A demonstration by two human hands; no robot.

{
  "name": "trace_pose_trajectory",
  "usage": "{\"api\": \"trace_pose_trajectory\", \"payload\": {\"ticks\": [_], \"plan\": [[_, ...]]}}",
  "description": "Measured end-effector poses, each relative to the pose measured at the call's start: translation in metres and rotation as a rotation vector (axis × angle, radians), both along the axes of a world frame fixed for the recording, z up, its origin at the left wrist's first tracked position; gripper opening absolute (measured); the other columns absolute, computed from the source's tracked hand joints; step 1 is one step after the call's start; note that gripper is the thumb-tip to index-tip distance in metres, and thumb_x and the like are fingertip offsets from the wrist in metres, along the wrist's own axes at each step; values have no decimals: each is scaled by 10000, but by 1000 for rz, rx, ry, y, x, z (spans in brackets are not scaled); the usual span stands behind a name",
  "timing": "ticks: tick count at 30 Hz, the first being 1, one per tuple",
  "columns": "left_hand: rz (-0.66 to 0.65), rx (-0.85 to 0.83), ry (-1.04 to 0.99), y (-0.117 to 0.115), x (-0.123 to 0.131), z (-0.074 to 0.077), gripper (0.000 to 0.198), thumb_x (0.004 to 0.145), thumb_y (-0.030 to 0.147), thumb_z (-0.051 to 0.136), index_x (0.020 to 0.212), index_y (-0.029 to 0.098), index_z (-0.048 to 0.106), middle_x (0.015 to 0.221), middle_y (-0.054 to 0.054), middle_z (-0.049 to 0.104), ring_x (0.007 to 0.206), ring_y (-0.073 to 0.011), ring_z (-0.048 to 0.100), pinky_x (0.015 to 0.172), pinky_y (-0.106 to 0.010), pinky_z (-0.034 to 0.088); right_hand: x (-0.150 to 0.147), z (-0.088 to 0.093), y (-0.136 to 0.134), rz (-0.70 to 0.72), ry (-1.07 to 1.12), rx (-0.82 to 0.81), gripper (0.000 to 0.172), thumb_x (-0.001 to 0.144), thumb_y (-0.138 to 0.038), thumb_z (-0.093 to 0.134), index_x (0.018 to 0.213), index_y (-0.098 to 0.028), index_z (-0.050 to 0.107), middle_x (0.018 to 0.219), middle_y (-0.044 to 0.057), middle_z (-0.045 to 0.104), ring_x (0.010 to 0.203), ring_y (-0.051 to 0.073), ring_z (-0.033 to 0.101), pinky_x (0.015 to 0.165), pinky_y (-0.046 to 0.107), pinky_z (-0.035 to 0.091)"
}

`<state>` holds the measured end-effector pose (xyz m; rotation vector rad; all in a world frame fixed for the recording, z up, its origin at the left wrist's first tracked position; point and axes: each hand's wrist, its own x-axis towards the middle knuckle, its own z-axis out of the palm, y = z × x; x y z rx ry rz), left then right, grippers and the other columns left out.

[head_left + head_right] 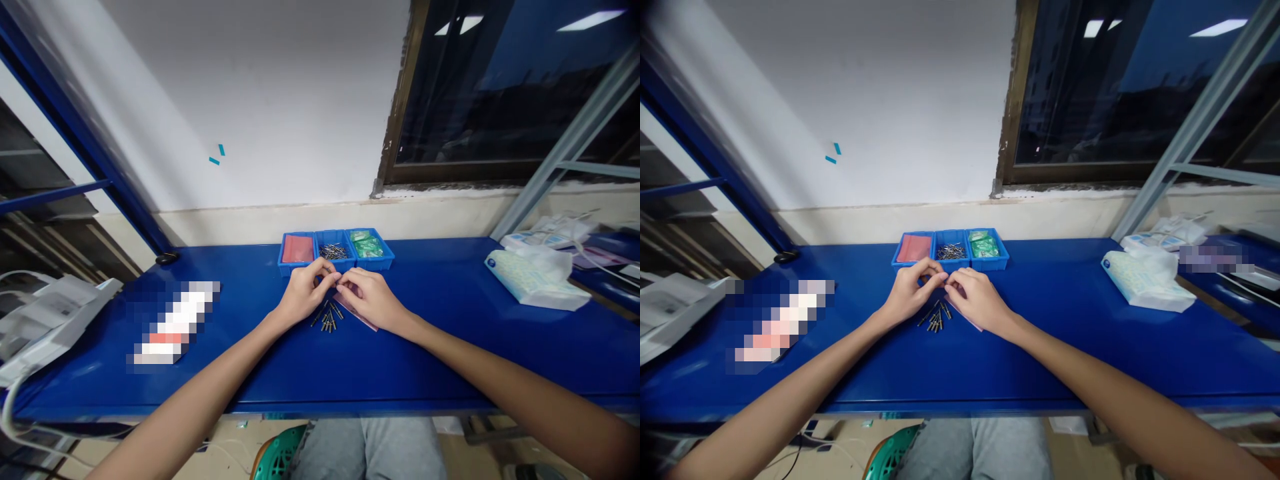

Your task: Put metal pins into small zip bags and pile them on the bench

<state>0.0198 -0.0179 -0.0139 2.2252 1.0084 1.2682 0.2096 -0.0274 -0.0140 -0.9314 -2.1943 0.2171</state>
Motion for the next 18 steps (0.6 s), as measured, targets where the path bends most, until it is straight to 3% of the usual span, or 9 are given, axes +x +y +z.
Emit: {"api": "trace_pose_trajectory", "payload": {"ticks": [3,9,12,18], "plan": [[5,65,81,0,-1,1,112,984,258,565,953,171,626,744,10,689,631,-108,612,631,-221,465,0,0,1,-25,59,-45,181,945,-198,542,792,-189,638,721,-3,623,633,136,539,638,265,399],[4,231,223,-1,-3,0,161,988,220,544,1106,165,637,960,-53,713,802,-161,662,743,-278,518,2,2,3,-79,120,-33,156,903,-158,569,765,-183,637,725,-10,632,601,119,529,623,250,395],[21,258,241,0,-4,-2,144,988,218,552,1082,163,646,946,-52,702,800,-164,656,739,-282,521,1,5,-1,-67,119,-9,146,893,-147,568,770,-175,639,733,-1,627,610,121,532,628,252,394],[54,287,268,4,-8,-2,172,1007,203,519,1034,189,688,963,-50,667,852,-163,650,776,-285,524,-1,9,-4,-18,180,-120,139,888,-150,553,802,-184,657,761,4,678,636,130,583,631,252,427]]}}
